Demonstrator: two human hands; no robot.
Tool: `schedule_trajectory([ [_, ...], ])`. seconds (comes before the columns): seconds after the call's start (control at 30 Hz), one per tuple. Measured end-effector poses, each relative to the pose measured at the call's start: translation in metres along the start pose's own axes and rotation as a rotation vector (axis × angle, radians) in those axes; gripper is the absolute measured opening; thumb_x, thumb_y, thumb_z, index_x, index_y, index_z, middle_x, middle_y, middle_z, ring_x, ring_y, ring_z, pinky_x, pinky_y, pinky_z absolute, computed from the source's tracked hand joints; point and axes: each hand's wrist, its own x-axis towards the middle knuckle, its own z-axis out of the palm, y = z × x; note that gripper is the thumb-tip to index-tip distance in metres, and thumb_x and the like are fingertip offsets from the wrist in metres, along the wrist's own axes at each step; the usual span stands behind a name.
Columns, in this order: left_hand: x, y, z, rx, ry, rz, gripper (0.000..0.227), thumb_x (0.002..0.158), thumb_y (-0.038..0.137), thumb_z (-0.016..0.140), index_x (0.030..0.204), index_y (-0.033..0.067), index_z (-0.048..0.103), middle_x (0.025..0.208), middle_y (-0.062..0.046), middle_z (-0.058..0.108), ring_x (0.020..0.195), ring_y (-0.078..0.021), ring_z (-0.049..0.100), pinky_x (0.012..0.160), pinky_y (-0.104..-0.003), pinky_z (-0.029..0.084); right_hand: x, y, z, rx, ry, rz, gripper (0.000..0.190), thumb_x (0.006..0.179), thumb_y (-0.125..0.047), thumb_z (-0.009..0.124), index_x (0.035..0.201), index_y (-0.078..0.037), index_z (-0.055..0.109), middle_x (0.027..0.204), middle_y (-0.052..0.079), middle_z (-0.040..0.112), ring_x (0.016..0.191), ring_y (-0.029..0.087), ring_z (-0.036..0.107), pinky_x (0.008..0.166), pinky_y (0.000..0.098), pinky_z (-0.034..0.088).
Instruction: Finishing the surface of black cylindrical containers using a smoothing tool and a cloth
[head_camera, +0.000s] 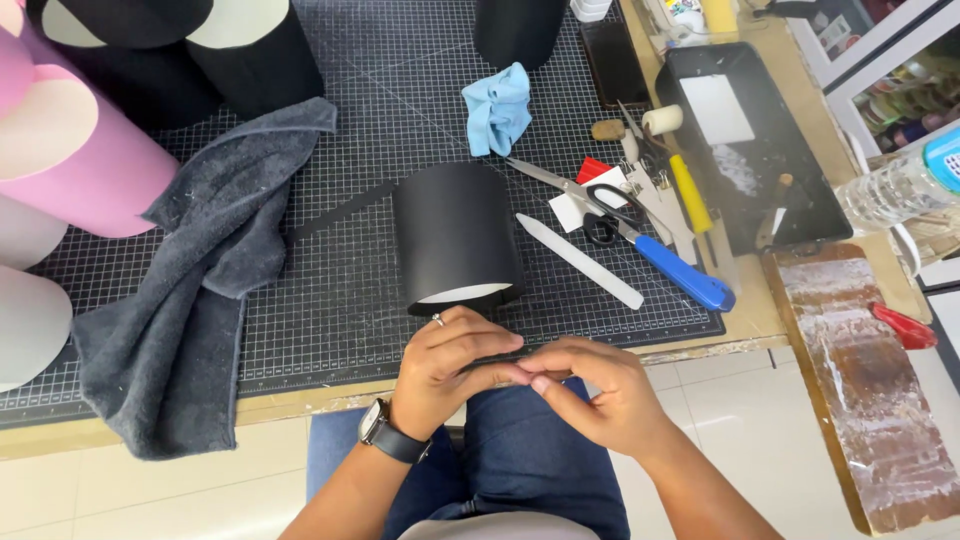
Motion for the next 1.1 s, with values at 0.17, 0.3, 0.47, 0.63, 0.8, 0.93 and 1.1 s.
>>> schedule_trajectory([
  [0.17,0.004,0.0,0.004,0.05,-0.026,0.075,0.021,0.089,0.015,0.081,0.107,0.0066,0.073,0.102,-0.005,0.074,0.087,-0.0208,0.07,0.082,-0.031,0.058,0.001,0.004,0.001,-0.192,0.046,-0.096,0.012,0.09,-0.009,0.075,0.102,-0.007,0.075,0.093,0.004,0.077,0.079,0.015,0.074,0.073,0.0249,0.061],
  [0.3,0.005,0.002,0.003,0.107,-0.115,0.134,0.014,0.101,0.012,0.064,0.108,0.0031,0.072,0.107,-0.008,0.074,0.088,-0.0257,0.066,0.082,-0.035,0.058,-0.002,0.015,-0.002,-0.385,0.032,-0.156,0.004,0.09,-0.01,0.076,0.093,-0.011,0.074,0.09,-0.001,0.075,0.077,0.015,0.072,0.068,0.0269,0.056],
  [0.47,-0.012,-0.002,0.029,-0.292,-0.006,-0.272,0.014,0.095,0.011,0.072,0.107,0.0085,0.077,0.102,-0.007,0.077,0.089,-0.0186,0.073,0.083,-0.029,0.059,-0.005,0.024,-0.003,0.242,0.045,0.18,0.006,0.093,-0.002,0.068,0.094,-0.003,0.074,0.085,0.008,0.075,0.07,0.016,0.072,0.064,0.0238,0.06],
  [0.63,-0.027,-0.009,0.057,-0.708,0.223,-0.651,0.021,0.098,0.016,0.068,0.115,0.007,0.078,0.106,-0.009,0.067,0.086,-0.0129,0.064,0.072,-0.022,0.06,-0.017,0.024,0.025,0.369,0.315,0.307,0.018,0.099,-0.013,0.063,0.108,0.0,0.071,0.093,0.015,0.077,0.072,0.021,0.078,0.071,0.0299,0.069],
  [0.8,-0.022,0.006,0.067,-0.735,0.289,-0.717,0.025,0.097,0.014,0.07,0.12,0.0077,0.077,0.107,-0.008,0.067,0.085,-0.0133,0.063,0.073,-0.023,0.058,-0.021,0.016,0.038,0.217,0.489,0.132,0.024,0.088,-0.002,0.075,0.112,0.001,0.071,0.103,0.016,0.072,0.083,0.02,0.076,0.075,0.0254,0.07],
  [0.93,-0.02,0.012,0.072,-0.612,0.317,-0.711,0.025,0.096,0.013,0.07,0.119,0.0063,0.077,0.104,-0.006,0.065,0.091,-0.0123,0.065,0.075,-0.023,0.063,-0.018,0.009,0.04,0.196,0.521,0.17,0.018,0.09,-0.004,0.074,0.107,0.001,0.072,0.098,0.014,0.073,0.083,0.019,0.076,0.072,0.0264,0.072],
  [1.1,-0.015,0.023,0.077,-0.401,0.305,-0.595,0.023,0.097,0.011,0.068,0.118,0.0085,0.077,0.104,-0.005,0.069,0.097,-0.0142,0.07,0.086,-0.024,0.064,-0.021,0.011,0.047,0.338,0.561,0.258,0.014,0.101,-0.01,0.059,0.1,-0.001,0.07,0.088,0.007,0.073,0.076,0.015,0.071,0.069,0.0277,0.067],
])
